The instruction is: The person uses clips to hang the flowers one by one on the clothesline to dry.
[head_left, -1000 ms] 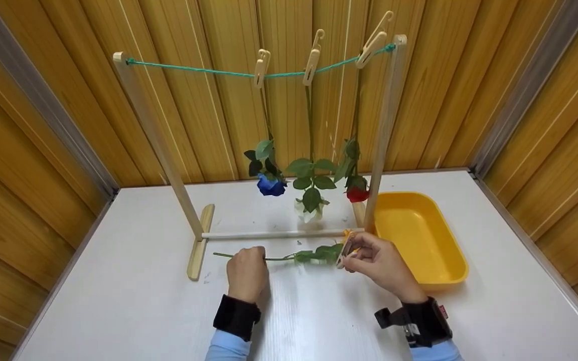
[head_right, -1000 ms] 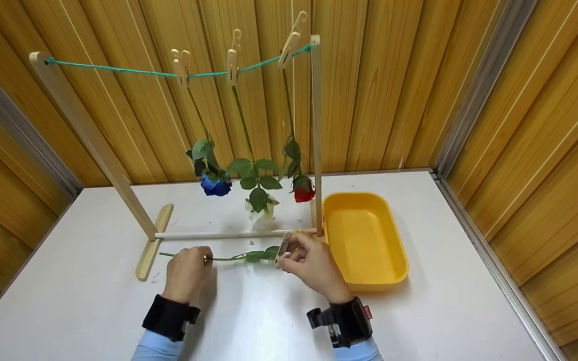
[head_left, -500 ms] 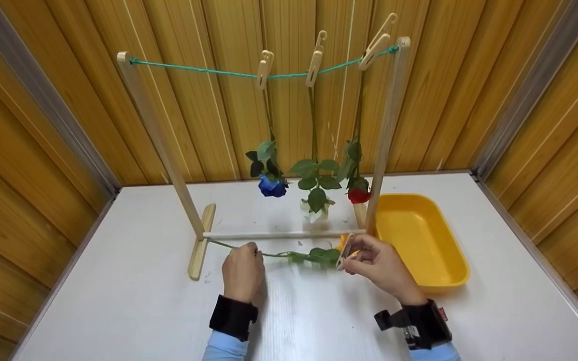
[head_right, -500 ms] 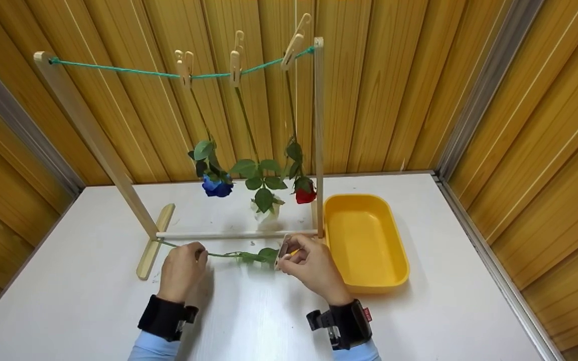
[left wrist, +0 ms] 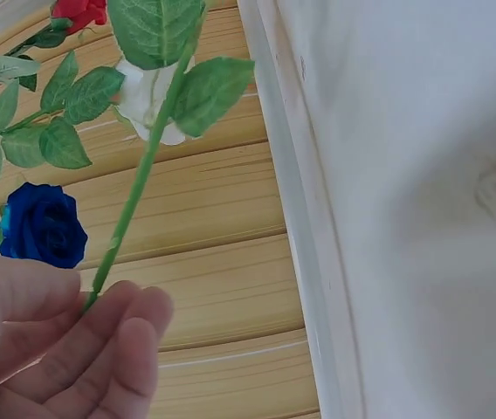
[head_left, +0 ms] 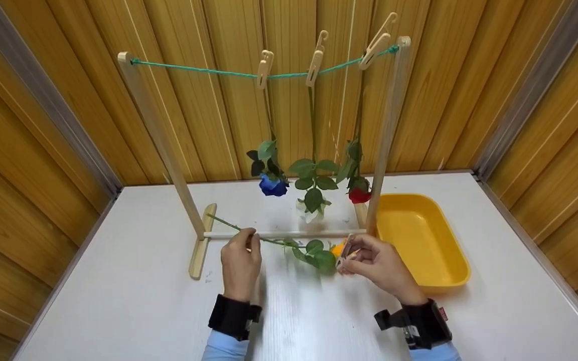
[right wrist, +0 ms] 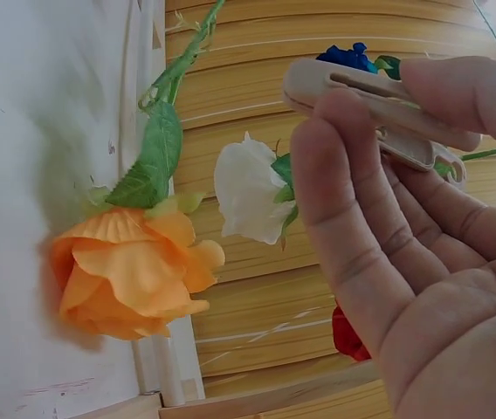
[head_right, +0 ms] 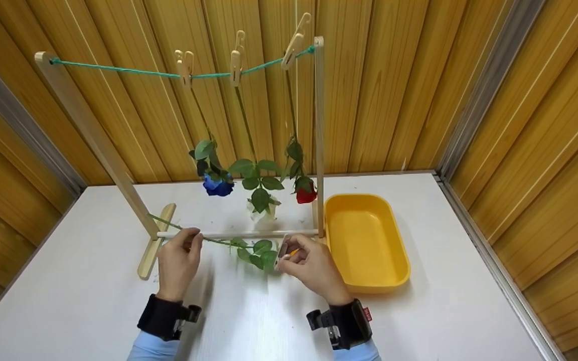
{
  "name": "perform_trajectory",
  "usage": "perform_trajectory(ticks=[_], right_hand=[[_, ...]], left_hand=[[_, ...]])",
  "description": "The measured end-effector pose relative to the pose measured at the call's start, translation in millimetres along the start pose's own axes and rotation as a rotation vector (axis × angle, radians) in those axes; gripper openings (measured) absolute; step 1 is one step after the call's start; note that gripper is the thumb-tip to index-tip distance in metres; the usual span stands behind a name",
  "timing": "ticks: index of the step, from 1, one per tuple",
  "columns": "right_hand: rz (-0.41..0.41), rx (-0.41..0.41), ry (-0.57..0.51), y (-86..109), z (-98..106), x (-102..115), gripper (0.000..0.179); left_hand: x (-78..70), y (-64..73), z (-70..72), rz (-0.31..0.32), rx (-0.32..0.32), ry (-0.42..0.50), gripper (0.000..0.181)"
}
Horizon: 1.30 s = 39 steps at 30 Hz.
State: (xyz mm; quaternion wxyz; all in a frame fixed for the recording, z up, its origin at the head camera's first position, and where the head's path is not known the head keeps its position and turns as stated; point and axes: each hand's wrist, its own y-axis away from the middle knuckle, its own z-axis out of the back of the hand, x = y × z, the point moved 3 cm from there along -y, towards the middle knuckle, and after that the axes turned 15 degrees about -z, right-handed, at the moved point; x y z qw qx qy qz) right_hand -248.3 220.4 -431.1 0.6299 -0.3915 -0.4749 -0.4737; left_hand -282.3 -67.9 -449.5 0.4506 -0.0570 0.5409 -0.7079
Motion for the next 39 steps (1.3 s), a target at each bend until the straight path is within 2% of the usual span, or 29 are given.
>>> perform_trajectory(ticks=[5, 13, 22, 27, 33, 36, 39], right_hand=[[-0.014, -0.01, 0.02, 0.6, -1.1, 3.2, 0.032], [0.005, -0.011, 0.028, 0.3, -1.6, 6.9, 0.037], [0.096, -0.034, 0.042, -0.4, -3.0, 20.7, 0.028], [0.078, -0.042, 0.087, -6.4, -0.7, 32.6, 0.028], [0.097, -0.017, 0.14, -16.3, 2.4, 50.8, 0.033], [0.124, 0.008, 0.181, -20.3, 2.8, 60.7, 0.032], [0.118, 0.015, 0.231, -23.5, 3.1, 69.2, 0.03]], left_hand=[[-1.8, -3.7, 2.4, -0.039, -0.078, 0.054, 0.007], [-5.9, -6.9, 8.2, -0.056, -0.136, 0.101, 0.009], [-15.4, -15.1, 19.8, -0.191, -0.192, 0.115, 0.015], [-20.5, -19.5, 29.7, -0.228, -0.196, 0.096, 0.016], [-26.0, -21.8, 37.1, -0.215, -0.179, 0.077, 0.02], [-27.9, -21.7, 38.0, -0.178, -0.182, 0.078, 0.026], [-29.6, -25.1, 39.3, -0.135, -0.198, 0.093, 0.029]])
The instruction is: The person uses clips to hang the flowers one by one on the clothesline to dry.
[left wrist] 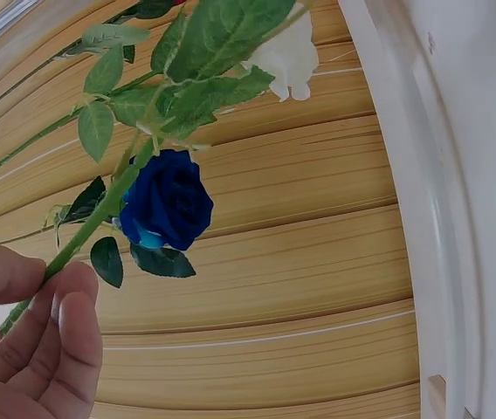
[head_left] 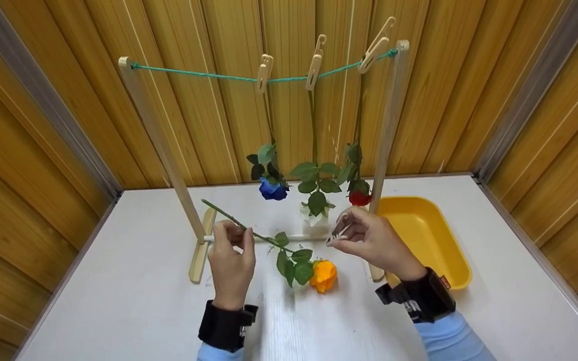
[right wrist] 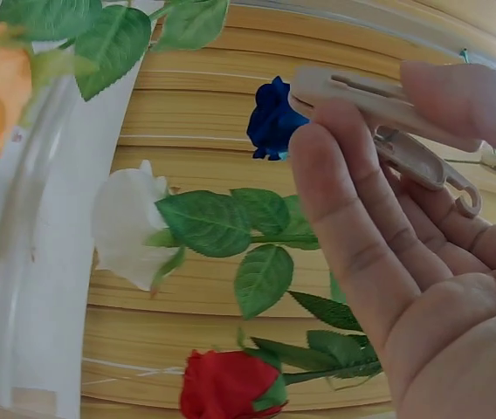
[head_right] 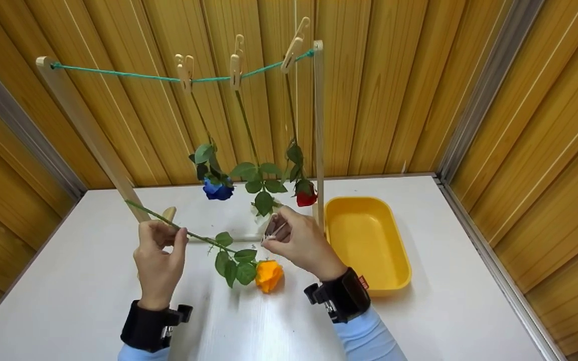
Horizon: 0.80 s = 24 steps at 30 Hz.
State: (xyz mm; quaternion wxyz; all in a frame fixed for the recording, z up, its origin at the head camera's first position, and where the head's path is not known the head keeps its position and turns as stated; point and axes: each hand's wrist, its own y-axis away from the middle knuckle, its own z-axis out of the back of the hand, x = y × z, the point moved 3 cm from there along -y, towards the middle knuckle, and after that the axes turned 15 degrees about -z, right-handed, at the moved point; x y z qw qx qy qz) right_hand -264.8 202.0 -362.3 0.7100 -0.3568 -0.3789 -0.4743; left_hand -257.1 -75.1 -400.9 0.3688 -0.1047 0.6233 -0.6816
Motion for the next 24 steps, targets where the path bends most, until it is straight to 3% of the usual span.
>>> perform_trajectory(ticks=[4, 10, 24], right_hand=[[0.0, -0.019, 0.083, -6.5, 4.2, 9.1, 0.028], [0.055, -0.058, 0.136, -16.5, 11.6, 22.2, 0.031], [0.066, -0.063, 0.095, -39.4, 24.9, 46.1, 0.035]], left_hand=[[-0.6, -11.7, 0.6, 0.035, -0.02, 0.019, 0.032], [1.4, -35.2, 2.0, -0.01, -0.002, 0.001, 0.032], [6.5, -80.6, 0.7, -0.106, 0.156, -0.063, 0.018]])
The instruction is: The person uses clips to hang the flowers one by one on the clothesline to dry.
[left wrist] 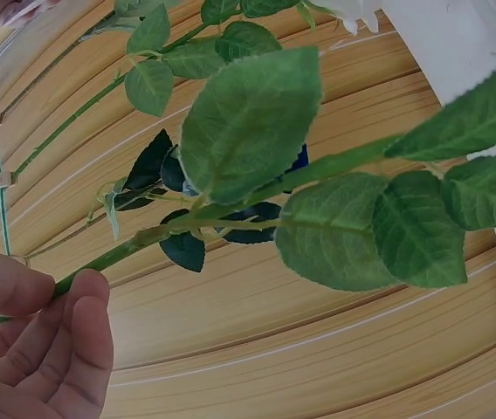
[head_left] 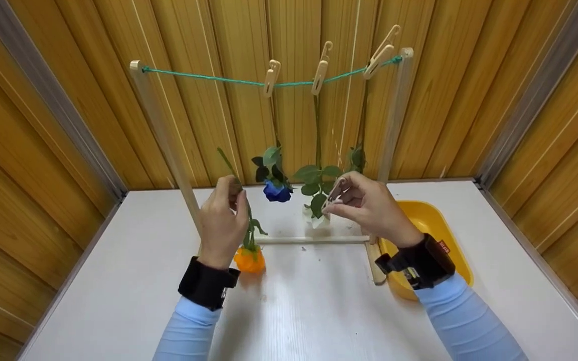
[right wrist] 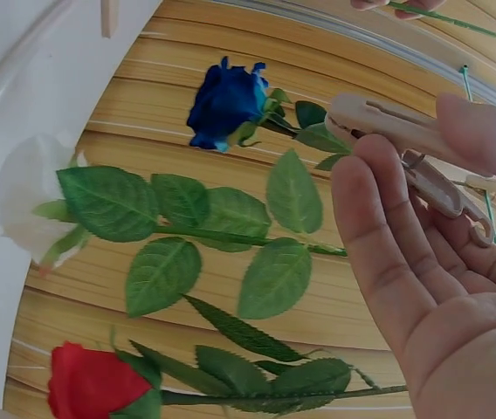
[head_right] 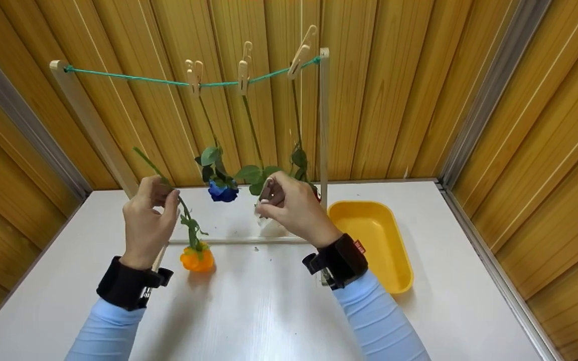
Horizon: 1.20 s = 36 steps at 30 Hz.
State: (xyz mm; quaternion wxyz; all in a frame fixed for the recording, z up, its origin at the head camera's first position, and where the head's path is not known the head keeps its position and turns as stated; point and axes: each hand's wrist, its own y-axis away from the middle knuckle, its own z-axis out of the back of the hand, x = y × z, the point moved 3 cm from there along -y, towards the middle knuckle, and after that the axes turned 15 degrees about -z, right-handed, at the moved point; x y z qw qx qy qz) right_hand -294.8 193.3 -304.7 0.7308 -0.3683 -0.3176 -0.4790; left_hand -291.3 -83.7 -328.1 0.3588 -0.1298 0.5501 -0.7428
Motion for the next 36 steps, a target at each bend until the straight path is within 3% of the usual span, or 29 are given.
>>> perform_trajectory(ticks=[7, 19, 27, 36], right_hand=[[0.024, 0.008, 0.02, -17.7, 10.6, 20.5, 0.034], [0.093, 0.001, 0.028, -45.9, 18.4, 67.6, 0.036], [0.124, 0.02, 0.041, -65.3, 19.9, 97.7, 0.031], [0.159, 0.056, 0.018, -84.0, 19.2, 130.6, 0.026]], left_hand=[[4.8, -22.8, -0.3, -0.004, 0.062, -0.007, 0.016], [13.5, -66.9, 4.9, 0.002, 0.111, 0.074, 0.011], [27.3, -82.9, 5.5, 0.078, 0.156, 0.056, 0.013], [42.6, -96.5, 3.2, 0.118, 0.214, 0.013, 0.013]])
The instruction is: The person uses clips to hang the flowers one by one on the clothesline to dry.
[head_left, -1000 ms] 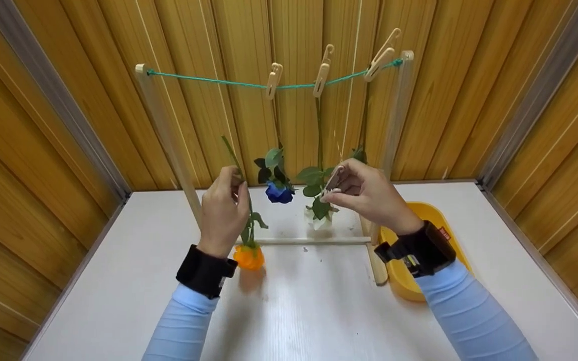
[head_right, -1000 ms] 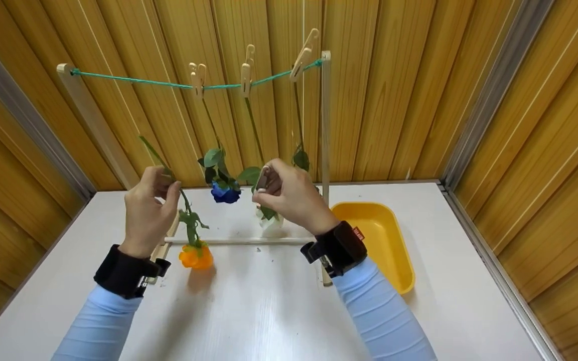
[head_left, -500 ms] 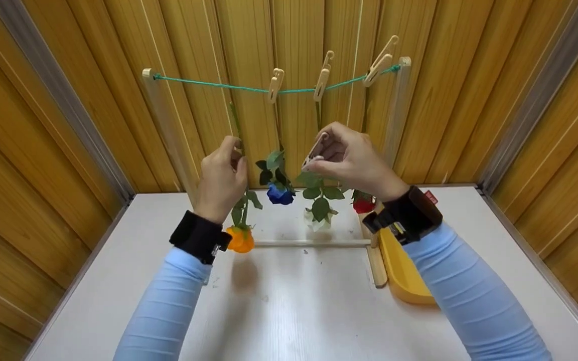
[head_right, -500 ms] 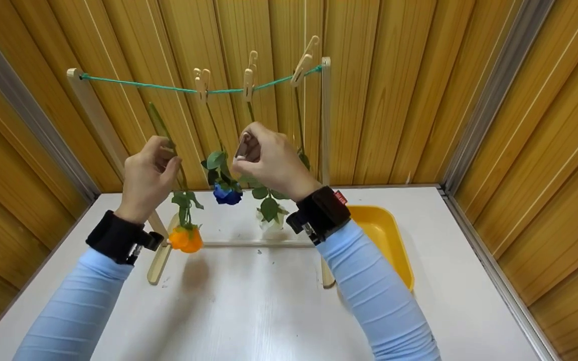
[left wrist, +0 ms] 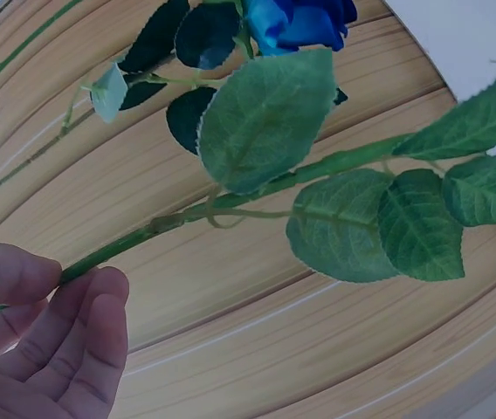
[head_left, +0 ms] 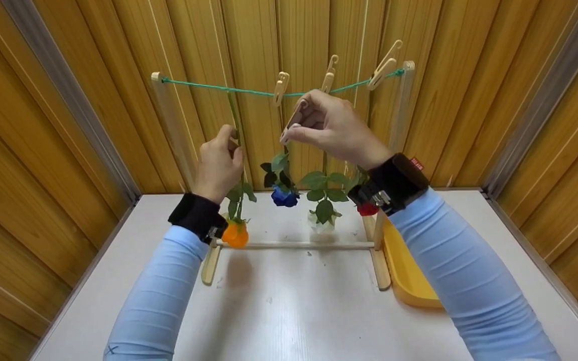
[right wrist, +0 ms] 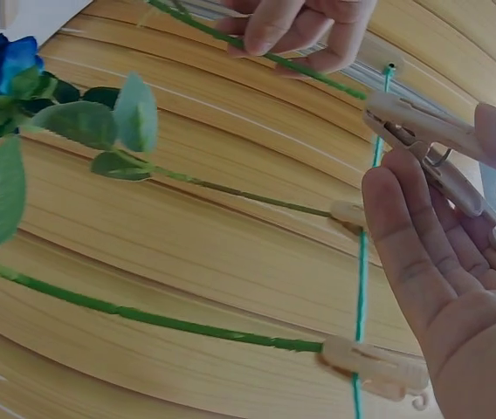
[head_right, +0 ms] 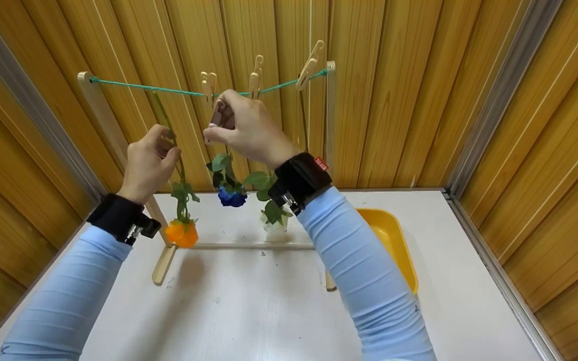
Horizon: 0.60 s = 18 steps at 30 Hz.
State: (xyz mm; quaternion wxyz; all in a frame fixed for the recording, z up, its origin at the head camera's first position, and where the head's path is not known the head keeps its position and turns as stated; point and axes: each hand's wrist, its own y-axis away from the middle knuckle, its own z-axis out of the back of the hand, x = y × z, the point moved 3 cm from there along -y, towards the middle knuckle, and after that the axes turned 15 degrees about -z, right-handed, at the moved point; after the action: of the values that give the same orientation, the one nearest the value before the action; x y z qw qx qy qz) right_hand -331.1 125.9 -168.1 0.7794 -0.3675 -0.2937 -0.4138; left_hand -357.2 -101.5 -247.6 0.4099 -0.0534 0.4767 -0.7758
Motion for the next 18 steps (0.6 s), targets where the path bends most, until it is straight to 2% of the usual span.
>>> perform_trajectory(ticks=[7, 18], right_hand=[[0.037, 0.002, 0.002, -19.1, -3.3, 24.3, 0.023], [0.069, -0.056, 0.093, -51.2, -15.0, 59.2, 0.02]], left_hand=[[9.9, -8.9, 1.1, 0.062, 0.061, -0.03, 0.017], [18.5, -13.5, -2.6, 0.109, 0.093, -0.039, 0.016]])
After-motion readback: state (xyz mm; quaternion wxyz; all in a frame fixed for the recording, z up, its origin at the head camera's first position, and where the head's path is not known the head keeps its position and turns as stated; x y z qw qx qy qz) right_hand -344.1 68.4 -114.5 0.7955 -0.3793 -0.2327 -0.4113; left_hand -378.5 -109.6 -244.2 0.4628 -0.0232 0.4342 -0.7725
